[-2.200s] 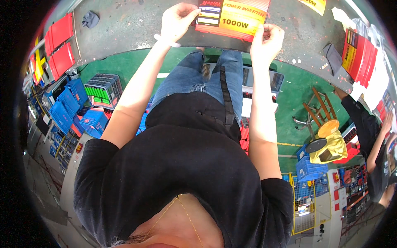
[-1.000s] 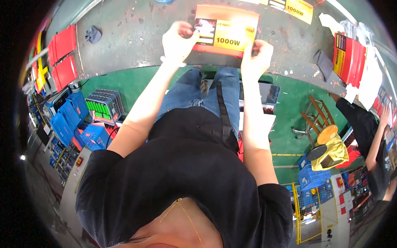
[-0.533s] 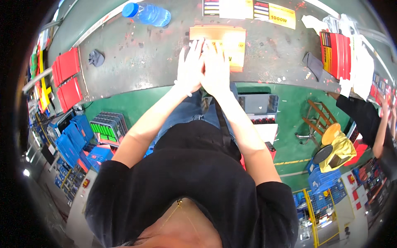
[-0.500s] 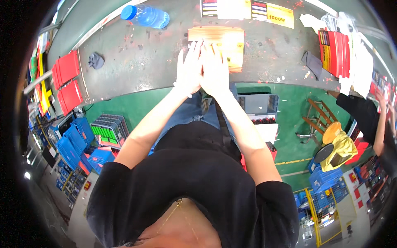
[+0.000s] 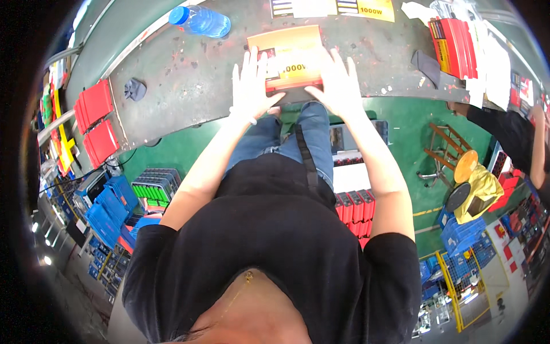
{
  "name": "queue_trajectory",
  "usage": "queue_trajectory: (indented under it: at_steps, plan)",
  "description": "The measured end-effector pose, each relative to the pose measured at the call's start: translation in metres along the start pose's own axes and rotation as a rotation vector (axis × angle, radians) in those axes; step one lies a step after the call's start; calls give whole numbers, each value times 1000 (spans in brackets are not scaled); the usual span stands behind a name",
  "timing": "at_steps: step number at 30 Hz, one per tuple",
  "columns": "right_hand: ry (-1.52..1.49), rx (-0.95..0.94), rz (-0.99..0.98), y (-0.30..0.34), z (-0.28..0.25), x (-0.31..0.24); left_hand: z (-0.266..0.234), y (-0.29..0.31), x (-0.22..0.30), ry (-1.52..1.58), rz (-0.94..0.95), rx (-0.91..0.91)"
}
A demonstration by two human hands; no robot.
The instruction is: Applying stickers and cleaning the exterior cases of red power inverters on an assembly line.
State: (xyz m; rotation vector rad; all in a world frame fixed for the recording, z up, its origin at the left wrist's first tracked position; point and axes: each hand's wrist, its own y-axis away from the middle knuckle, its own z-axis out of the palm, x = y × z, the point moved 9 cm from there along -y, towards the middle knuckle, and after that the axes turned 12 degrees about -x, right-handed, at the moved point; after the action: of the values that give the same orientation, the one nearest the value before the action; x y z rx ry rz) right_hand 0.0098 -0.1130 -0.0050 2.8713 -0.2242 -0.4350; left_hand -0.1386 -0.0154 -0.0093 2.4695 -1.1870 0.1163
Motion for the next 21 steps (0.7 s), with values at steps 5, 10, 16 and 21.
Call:
queue_trajectory:
  at_steps: [5,10,16,21]
  plan:
    - [-19,347,176,24,-58,-1,7,4,0,-32,-11,-23]
    - [-191,157,-92,-16,4,-113,10,-2,-7,-16,11,58]
    - [-18,157,63,12,33,-58,4,8,-7,33,115,81]
    - [58,296,293,31,12,-37,0,10,-5,-20,120,54]
